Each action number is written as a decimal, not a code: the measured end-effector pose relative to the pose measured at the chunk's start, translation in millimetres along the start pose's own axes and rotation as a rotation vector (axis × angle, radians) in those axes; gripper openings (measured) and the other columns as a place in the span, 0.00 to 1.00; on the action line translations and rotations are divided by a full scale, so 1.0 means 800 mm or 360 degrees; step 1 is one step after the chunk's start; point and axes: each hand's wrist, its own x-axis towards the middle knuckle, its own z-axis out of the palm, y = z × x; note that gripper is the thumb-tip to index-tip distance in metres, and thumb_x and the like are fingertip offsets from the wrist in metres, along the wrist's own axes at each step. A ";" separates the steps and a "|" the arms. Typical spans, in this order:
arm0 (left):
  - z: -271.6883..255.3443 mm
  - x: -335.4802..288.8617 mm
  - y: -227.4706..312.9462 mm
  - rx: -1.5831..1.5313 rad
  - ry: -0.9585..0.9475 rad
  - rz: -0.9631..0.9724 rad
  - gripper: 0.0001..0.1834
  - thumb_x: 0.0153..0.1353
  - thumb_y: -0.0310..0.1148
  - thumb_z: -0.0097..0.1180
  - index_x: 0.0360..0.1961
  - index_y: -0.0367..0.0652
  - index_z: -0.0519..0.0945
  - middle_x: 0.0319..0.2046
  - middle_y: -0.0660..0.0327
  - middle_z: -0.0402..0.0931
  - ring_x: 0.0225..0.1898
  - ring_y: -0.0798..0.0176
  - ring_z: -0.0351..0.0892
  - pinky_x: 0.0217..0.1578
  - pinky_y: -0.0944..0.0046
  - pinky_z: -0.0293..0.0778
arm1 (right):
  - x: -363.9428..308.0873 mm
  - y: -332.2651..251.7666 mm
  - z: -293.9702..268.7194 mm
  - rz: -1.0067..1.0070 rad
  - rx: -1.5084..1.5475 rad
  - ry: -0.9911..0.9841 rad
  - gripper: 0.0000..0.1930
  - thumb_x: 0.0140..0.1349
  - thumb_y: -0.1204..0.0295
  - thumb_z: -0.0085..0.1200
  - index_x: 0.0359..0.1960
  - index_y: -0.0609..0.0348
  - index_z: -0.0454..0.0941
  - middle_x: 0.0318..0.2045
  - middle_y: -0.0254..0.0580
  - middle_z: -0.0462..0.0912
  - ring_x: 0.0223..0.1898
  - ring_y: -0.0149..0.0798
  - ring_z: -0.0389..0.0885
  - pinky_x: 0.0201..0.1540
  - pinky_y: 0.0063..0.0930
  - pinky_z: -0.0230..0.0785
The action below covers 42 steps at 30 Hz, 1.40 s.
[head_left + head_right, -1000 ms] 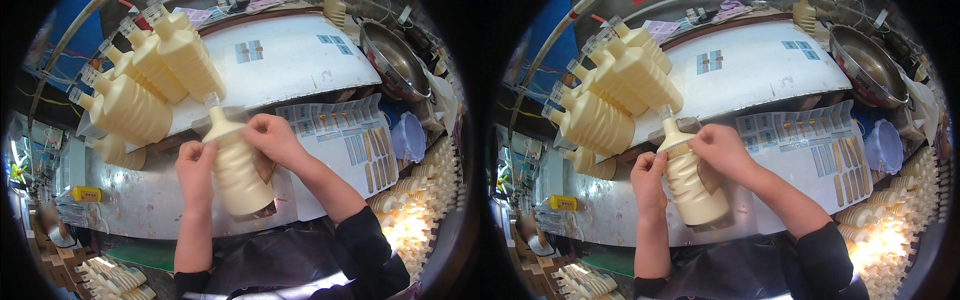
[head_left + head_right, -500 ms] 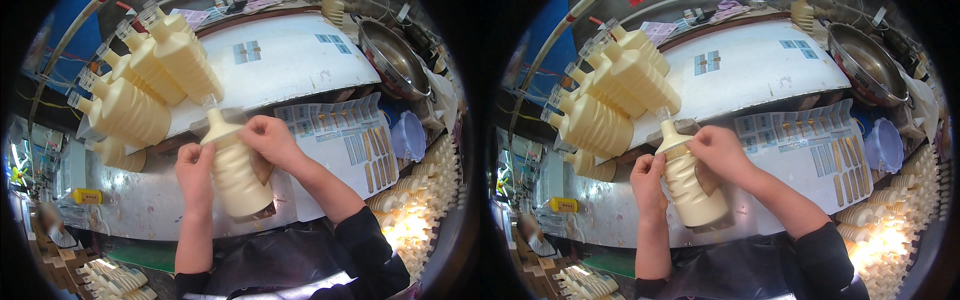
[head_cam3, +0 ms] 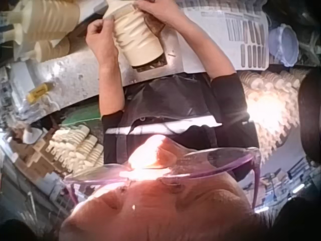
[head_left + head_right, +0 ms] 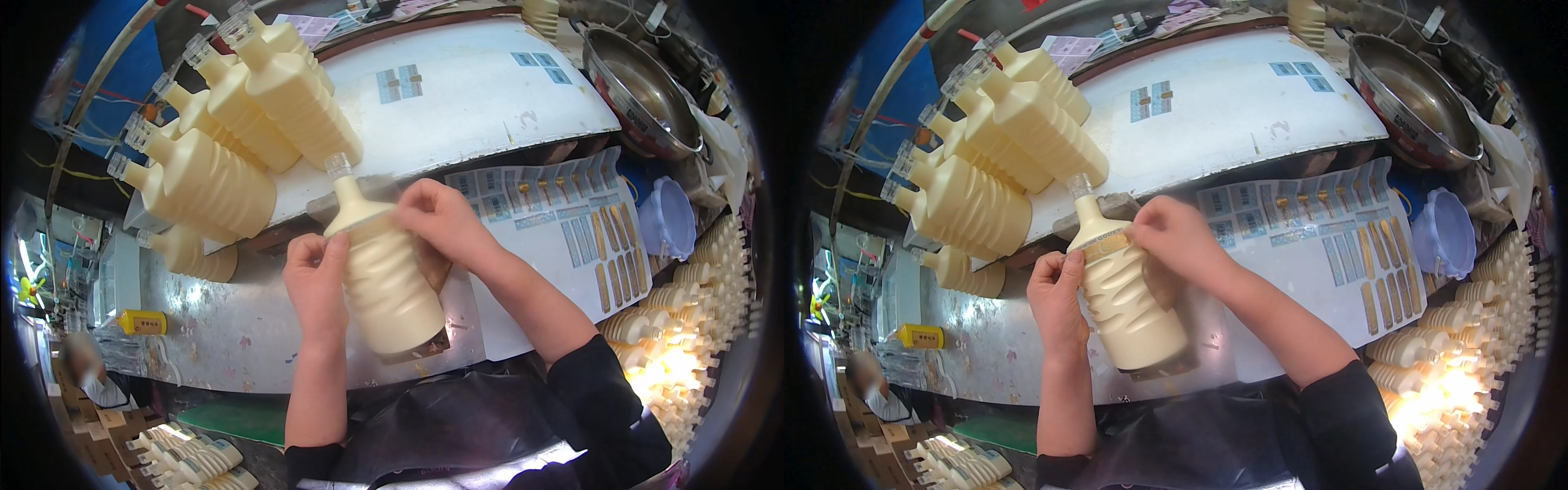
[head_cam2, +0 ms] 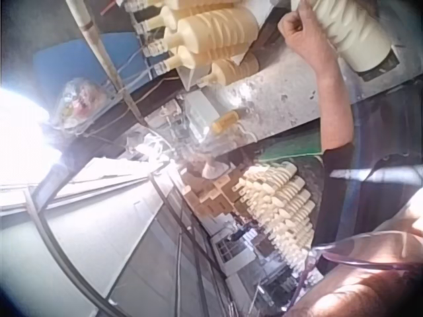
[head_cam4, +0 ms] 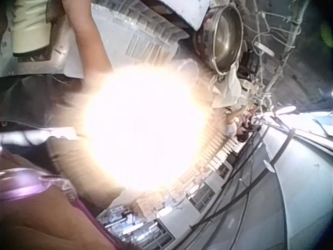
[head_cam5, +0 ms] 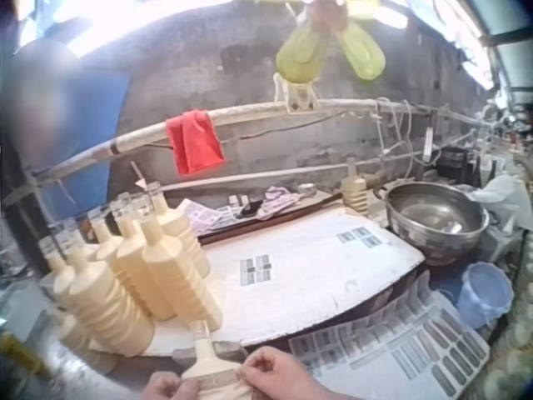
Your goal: The person repeatedly picks up a ribbed plastic bottle, applies a rectangular label to its side, smooths it, and places the bottle on a nearby table. The process is repeated for multiple bottles in a factory setting.
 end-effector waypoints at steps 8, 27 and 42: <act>-0.002 0.001 -0.006 0.0001 0.0019 0.0036 0.11 0.64 0.28 0.68 0.29 0.39 0.76 0.40 0.67 0.69 0.39 0.74 0.69 0.45 0.71 0.69 | -0.005 0.001 0.010 0.0215 0.0362 -0.0165 0.13 0.74 0.64 0.56 0.51 0.60 0.76 0.40 0.36 0.83 0.42 0.26 0.79 0.46 0.23 0.73; -0.004 0.002 -0.010 -0.0100 0.0025 -0.0010 0.12 0.63 0.28 0.69 0.28 0.39 0.76 0.39 0.67 0.68 0.38 0.74 0.70 0.43 0.71 0.69 | -0.002 0.006 0.022 0.0228 0.0384 -0.0032 0.16 0.69 0.60 0.63 0.46 0.60 0.76 0.34 0.38 0.84 0.36 0.27 0.80 0.40 0.26 0.74; -0.001 0.001 -0.012 -0.0062 0.0014 0.0011 0.13 0.64 0.30 0.68 0.29 0.39 0.75 0.39 0.67 0.69 0.37 0.75 0.69 0.42 0.71 0.70 | -0.001 0.002 0.020 0.0139 0.0146 -0.0055 0.11 0.74 0.64 0.55 0.47 0.59 0.76 0.35 0.34 0.82 0.39 0.24 0.78 0.42 0.21 0.71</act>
